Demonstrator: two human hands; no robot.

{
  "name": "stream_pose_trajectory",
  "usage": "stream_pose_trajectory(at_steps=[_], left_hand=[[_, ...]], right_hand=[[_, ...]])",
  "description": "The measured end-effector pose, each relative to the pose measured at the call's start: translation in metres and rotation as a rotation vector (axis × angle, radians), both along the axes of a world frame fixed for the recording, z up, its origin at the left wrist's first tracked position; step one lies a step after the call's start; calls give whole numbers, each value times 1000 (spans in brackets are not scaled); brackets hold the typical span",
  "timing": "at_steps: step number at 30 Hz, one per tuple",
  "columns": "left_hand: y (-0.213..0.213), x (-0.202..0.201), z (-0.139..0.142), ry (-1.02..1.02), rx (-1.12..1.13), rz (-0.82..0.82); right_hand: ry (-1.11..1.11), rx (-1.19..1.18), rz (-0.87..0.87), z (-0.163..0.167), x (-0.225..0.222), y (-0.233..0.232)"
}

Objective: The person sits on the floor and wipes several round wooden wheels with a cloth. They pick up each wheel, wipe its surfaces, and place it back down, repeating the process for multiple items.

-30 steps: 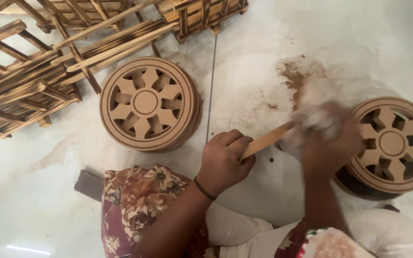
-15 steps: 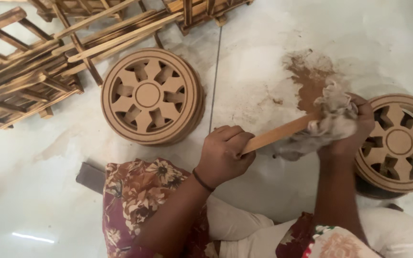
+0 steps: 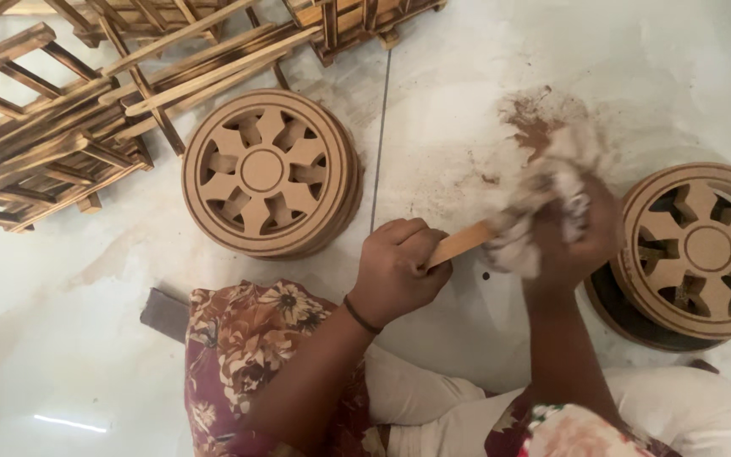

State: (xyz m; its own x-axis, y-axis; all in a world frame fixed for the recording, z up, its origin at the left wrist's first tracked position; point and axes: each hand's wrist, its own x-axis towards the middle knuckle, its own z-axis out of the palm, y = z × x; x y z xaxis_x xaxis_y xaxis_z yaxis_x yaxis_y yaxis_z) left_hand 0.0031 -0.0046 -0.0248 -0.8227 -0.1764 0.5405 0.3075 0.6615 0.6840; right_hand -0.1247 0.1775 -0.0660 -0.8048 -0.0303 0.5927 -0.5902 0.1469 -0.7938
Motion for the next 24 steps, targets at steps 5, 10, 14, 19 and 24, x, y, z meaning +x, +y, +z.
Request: stream_pose_trajectory(at_steps=[5,10,14,19,24], left_hand=[[0,0,3,-20,-22,-35],[-2,-2,-7,-1,10,2],[-11,-2,-24,24,55,26],[-10,-3,-45,128,52,45],[-19,-1,-41,89,141,62]], right_hand=[[-262,-339,-22,-2,-24,21],[164,173,-134,23,-4,-5],[223,352,-73,24,6,-11],[-254,-70,-7,3,-16,12],[-653,-835,321,-8,-34,16]])
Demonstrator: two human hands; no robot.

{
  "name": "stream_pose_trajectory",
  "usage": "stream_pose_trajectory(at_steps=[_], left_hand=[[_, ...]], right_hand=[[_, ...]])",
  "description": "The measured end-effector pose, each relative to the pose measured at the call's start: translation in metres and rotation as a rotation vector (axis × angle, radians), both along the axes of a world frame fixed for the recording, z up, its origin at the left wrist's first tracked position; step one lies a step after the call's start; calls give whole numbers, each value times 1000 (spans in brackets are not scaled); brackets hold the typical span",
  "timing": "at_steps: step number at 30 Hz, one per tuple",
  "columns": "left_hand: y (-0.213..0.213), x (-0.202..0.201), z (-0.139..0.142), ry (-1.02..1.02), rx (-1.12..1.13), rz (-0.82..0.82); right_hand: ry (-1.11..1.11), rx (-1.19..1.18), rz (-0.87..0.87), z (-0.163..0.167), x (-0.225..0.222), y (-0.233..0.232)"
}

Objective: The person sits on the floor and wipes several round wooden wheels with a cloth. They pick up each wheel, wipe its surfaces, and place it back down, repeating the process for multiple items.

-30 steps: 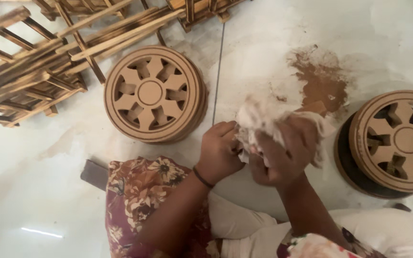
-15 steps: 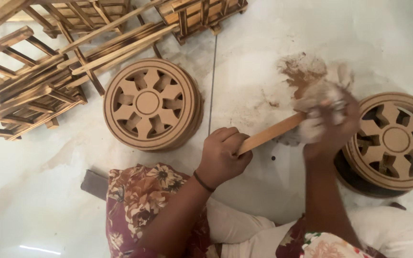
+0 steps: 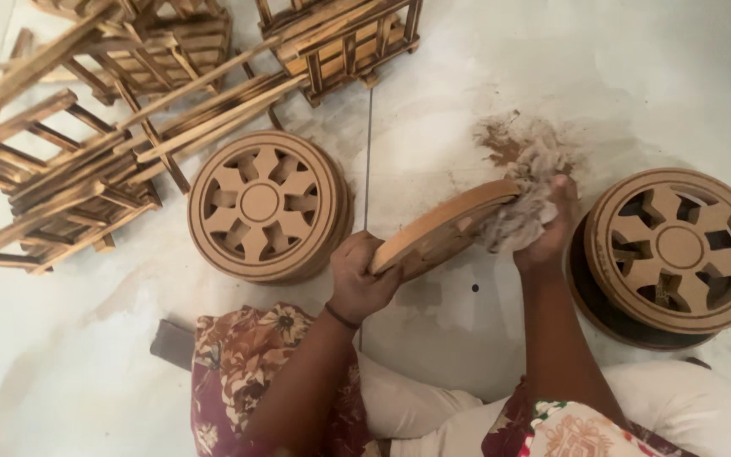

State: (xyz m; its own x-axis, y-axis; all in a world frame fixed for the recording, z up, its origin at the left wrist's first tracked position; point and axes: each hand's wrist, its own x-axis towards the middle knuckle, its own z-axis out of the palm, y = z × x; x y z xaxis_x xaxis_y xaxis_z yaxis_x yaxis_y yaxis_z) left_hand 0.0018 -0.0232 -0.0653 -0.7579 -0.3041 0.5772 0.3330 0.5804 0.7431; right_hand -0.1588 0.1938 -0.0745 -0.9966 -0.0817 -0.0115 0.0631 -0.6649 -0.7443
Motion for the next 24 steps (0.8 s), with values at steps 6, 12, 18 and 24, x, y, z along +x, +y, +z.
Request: stream_pose_trajectory(at_steps=[6,12,18,24], left_hand=[[7,2,15,-128,-237,-77],[26,5,2,-152,-55,-25],[25,5,11,-142,-88,-47],[23,3,16,-120,-82,-57]], right_hand=[[1095,1116,-478,49,37,-15],[1219,1332,-274,49,95,-55],[388,828,-479,24,23,-14],[254,735,-360,41,23,-5]])
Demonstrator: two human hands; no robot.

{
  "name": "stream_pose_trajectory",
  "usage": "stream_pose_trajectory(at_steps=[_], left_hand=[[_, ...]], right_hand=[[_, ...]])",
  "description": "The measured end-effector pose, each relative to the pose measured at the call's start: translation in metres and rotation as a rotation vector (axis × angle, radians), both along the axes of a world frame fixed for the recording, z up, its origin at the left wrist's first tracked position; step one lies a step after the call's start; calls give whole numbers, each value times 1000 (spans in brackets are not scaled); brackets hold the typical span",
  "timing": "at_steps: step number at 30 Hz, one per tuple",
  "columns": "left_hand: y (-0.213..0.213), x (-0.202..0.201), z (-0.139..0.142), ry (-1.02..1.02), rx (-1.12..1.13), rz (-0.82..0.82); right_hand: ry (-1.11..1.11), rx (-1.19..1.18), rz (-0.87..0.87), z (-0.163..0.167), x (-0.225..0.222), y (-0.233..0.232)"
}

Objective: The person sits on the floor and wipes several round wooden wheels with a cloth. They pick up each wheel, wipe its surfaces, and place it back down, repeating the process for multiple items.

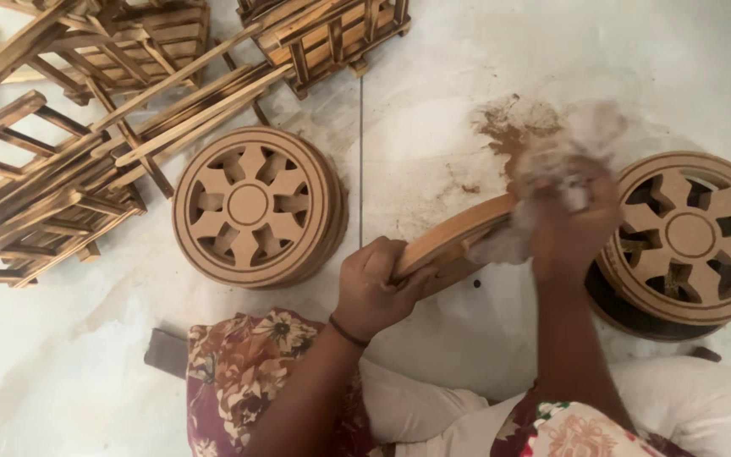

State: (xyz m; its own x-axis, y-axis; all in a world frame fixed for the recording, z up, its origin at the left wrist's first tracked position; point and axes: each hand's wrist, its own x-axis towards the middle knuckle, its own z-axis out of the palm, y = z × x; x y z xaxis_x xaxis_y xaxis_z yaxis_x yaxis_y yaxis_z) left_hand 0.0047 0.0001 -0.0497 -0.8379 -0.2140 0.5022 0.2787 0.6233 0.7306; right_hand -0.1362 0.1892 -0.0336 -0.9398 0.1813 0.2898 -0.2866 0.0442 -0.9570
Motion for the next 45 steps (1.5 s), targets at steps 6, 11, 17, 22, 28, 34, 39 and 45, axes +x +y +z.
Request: stream_pose_trajectory(at_steps=[6,11,17,22,28,34,39,45], left_hand=[[3,3,-9,35,-40,-1],[9,6,-7,-15,-26,-29],[-12,-4,12,-120,-74,-23],[-6,2,26,-145,-217,-62],[-7,4,15,-113,-144,-53],[-2,1,-1,-87,-107,-17],[-21,-7,11,-158,-106,-12],[-19,-1,37,-63,-298,-79]], right_hand=[[585,798,20,15,40,-26],[-89,-57,47,-6,-6,14],[-109,-104,241,-23,-4,19],[523,215,259,2,31,-24],[684,675,183,10,76,-43],[-121,133,-122,-2,5,7],[-214,-229,230,-39,-29,36],[215,127,180,-13,30,-7]])
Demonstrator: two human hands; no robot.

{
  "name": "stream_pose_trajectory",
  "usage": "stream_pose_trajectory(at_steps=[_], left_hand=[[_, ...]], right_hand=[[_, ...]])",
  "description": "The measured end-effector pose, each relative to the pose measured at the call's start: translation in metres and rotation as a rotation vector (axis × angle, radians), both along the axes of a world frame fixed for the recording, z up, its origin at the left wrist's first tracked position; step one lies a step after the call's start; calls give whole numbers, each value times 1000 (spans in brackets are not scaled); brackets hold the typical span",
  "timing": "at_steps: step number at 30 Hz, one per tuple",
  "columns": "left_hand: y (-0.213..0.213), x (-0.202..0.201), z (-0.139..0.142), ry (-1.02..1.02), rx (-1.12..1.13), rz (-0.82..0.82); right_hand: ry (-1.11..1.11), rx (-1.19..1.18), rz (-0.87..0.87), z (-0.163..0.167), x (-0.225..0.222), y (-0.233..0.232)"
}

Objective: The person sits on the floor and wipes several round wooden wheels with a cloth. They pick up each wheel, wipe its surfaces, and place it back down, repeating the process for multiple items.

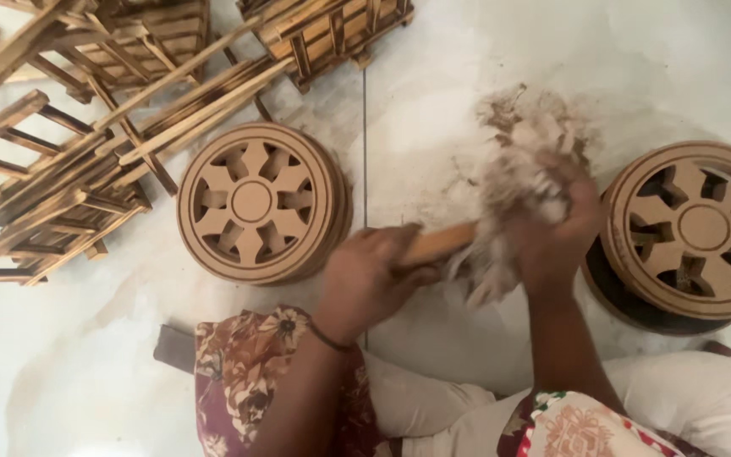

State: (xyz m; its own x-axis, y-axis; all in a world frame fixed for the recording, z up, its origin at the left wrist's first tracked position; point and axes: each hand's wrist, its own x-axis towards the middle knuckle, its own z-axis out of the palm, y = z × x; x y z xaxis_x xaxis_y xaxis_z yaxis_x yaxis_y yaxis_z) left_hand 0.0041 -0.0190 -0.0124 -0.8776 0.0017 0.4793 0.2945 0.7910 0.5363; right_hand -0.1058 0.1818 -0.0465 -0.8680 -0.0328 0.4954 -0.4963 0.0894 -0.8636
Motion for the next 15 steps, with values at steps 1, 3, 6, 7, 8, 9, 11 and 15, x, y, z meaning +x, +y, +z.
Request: stream_pose_trajectory(at_steps=[1,3,6,7,8,9,11,15], left_hand=[[5,1,0,-35,12,-7],[14,7,-3,-102,39,-15],[11,5,-10,-5,128,-27],[11,4,-12,-3,157,4],[11,3,-13,1,186,34],[11,1,-14,7,215,66],[6,-2,-15,-105,238,178],[0,-10,-21,-167,539,386]], right_hand=[[182,155,-36,11,11,-8],[355,345,-18,27,31,-14],[462,442,-97,28,28,-22],[477,443,-144,24,19,-21],[371,366,-186,21,8,-18],[269,286,-226,18,-2,-12],[200,609,-405,18,-18,6],[-34,43,-296,7,-17,7]])
